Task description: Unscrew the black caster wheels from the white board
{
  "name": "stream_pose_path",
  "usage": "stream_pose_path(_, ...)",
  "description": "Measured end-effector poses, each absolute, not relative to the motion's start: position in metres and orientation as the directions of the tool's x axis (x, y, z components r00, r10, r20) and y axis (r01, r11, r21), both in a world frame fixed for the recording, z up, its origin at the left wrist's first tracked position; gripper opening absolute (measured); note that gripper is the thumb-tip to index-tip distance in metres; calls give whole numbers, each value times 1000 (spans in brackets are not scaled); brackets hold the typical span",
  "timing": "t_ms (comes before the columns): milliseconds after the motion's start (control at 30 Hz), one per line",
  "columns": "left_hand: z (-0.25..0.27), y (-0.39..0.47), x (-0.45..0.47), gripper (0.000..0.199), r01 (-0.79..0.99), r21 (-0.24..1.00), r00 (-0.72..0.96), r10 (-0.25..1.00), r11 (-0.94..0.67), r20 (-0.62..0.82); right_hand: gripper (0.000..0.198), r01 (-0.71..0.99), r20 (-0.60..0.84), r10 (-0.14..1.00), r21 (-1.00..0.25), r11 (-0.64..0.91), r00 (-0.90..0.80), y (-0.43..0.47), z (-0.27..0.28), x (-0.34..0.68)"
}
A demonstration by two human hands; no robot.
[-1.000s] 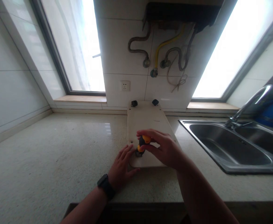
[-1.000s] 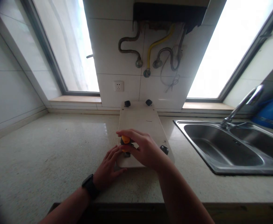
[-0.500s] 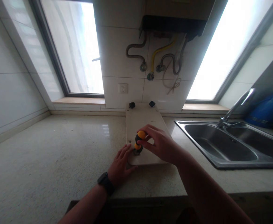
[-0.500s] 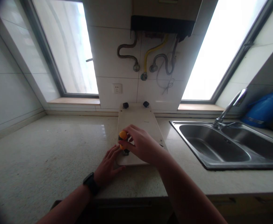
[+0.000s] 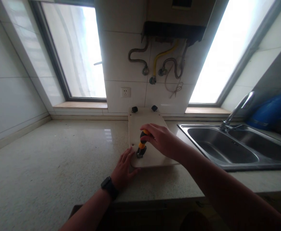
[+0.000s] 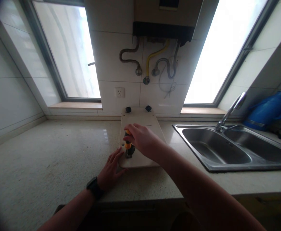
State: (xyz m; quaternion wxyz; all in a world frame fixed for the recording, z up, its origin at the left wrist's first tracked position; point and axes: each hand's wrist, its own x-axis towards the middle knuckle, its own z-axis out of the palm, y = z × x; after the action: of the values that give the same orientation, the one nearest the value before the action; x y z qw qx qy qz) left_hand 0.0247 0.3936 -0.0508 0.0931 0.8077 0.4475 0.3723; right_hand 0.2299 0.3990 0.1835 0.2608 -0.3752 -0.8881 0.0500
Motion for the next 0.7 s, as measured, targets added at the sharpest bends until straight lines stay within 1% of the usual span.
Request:
stream_pose_path(200, -49, 393, 24, 73, 648, 491, 315, 792, -582, 523, 36, 638, 364, 721, -338, 692, -590, 405, 203, 231)
stream_pose_path(367, -47, 393, 25, 71, 663, 488, 287, 794, -568, 535, 29, 576, 341, 668, -340, 743, -661, 421, 214, 236)
stream_pose_path(500, -47, 392, 25, 72, 658, 503, 279, 802, -560, 528, 33, 496, 276, 606, -378, 782, -746, 429, 220, 238)
stream_pose_path(567, -46, 391, 25, 72, 653, 513, 276, 805, -557, 525, 34, 490, 254, 604, -391, 779, -756, 428, 222, 237)
stream_pose_path(633, -46, 390, 27, 72, 656, 513, 269, 807, -553, 526, 31, 502, 273, 617, -390, 772, -738, 424, 223, 235)
stream_pose_path(700, -46, 391, 28, 74, 672, 498, 259, 804, -548, 535, 29, 493, 328, 607, -371, 787, -724, 422, 222, 233)
